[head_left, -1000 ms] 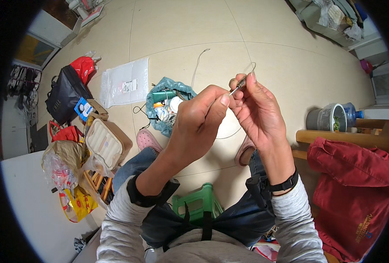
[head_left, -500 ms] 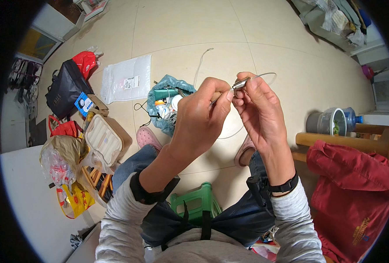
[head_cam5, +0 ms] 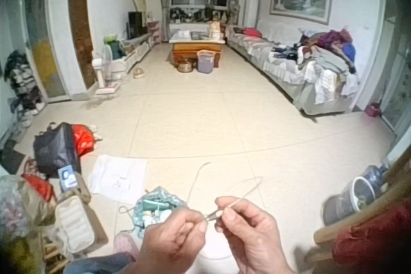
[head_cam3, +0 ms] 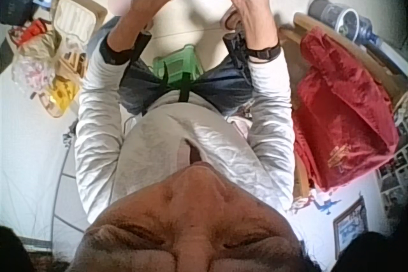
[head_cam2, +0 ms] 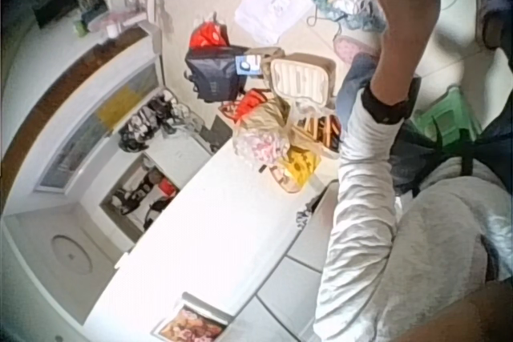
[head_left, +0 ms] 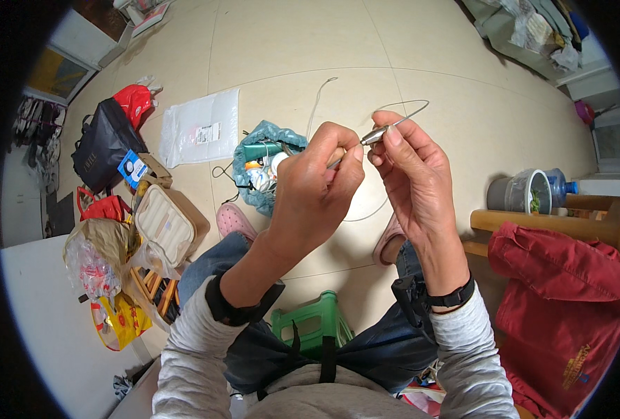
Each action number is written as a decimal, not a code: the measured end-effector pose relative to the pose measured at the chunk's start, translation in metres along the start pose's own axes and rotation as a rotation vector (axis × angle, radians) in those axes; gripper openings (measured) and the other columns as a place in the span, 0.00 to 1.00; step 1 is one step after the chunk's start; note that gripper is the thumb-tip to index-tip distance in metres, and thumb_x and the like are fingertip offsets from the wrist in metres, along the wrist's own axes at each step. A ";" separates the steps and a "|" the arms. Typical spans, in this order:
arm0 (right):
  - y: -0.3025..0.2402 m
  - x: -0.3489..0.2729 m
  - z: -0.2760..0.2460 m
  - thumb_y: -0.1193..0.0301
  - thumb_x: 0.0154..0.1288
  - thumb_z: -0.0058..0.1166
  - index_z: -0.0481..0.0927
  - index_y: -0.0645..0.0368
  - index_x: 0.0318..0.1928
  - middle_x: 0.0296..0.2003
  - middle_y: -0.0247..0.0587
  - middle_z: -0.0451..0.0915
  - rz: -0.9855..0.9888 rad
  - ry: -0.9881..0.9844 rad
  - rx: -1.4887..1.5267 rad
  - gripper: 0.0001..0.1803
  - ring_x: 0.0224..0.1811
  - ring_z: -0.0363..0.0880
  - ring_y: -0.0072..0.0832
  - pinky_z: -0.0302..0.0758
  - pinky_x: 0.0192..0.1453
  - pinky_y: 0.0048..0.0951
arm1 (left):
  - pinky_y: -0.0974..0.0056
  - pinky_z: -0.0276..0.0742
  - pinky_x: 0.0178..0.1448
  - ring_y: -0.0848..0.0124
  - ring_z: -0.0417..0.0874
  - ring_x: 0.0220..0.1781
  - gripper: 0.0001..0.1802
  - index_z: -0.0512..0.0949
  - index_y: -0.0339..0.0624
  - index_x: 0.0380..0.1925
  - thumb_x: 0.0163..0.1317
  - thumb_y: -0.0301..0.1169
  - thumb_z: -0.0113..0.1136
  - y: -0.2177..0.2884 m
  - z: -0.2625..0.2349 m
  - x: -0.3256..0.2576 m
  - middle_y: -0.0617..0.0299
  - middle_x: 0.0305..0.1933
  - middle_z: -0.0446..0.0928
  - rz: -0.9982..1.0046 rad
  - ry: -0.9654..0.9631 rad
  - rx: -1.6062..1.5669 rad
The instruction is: The person sits on a low stool and assembles a thin metal wire with small cylindrical components. They thread the wire through the components, bend and shape the wire, and repeatedly adjust the assembly by hand.
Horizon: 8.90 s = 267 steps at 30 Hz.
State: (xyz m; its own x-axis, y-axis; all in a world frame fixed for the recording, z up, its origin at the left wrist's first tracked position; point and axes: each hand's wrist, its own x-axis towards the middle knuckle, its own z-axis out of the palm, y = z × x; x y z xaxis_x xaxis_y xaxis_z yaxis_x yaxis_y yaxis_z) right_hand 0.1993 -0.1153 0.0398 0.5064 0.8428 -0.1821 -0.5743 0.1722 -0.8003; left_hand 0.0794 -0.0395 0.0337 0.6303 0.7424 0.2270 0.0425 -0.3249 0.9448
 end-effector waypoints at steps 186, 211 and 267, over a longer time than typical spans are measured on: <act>0.001 -0.003 -0.007 0.74 0.66 0.56 0.77 0.67 0.41 0.35 0.45 0.82 -0.257 0.050 -0.377 0.08 0.35 0.83 0.26 0.80 0.44 0.24 | 0.74 0.61 0.22 0.82 0.67 0.20 0.07 0.79 0.34 0.38 0.63 0.27 0.59 -0.015 -0.013 -0.005 0.68 0.19 0.71 0.185 -0.078 0.173; -0.016 0.020 -0.050 0.69 0.68 0.53 0.80 0.65 0.45 0.41 0.42 0.81 -0.078 -0.003 -0.068 0.12 0.42 0.81 0.25 0.79 0.49 0.22 | 0.76 0.60 0.29 0.85 0.64 0.25 0.13 0.79 0.34 0.38 0.68 0.35 0.55 -0.037 -0.039 0.014 0.74 0.22 0.67 -0.198 -0.321 -0.175; 0.140 0.061 -0.135 0.66 0.68 0.52 0.79 0.63 0.45 0.37 0.39 0.81 0.371 -0.022 -0.589 0.13 0.35 0.79 0.24 0.78 0.42 0.25 | 0.74 0.55 0.20 0.80 0.59 0.19 0.10 0.70 0.27 0.42 0.70 0.26 0.46 -0.063 -0.139 0.035 0.59 0.28 0.70 -0.252 0.447 -0.823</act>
State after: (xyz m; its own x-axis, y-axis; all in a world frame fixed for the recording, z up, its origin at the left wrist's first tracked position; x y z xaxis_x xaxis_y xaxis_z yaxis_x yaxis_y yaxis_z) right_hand 0.2370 -0.1087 -0.1604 0.3271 0.8036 -0.4972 -0.2597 -0.4294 -0.8650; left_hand -0.0091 0.0881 0.0154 0.3173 0.9434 -0.0963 -0.5271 0.2598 0.8091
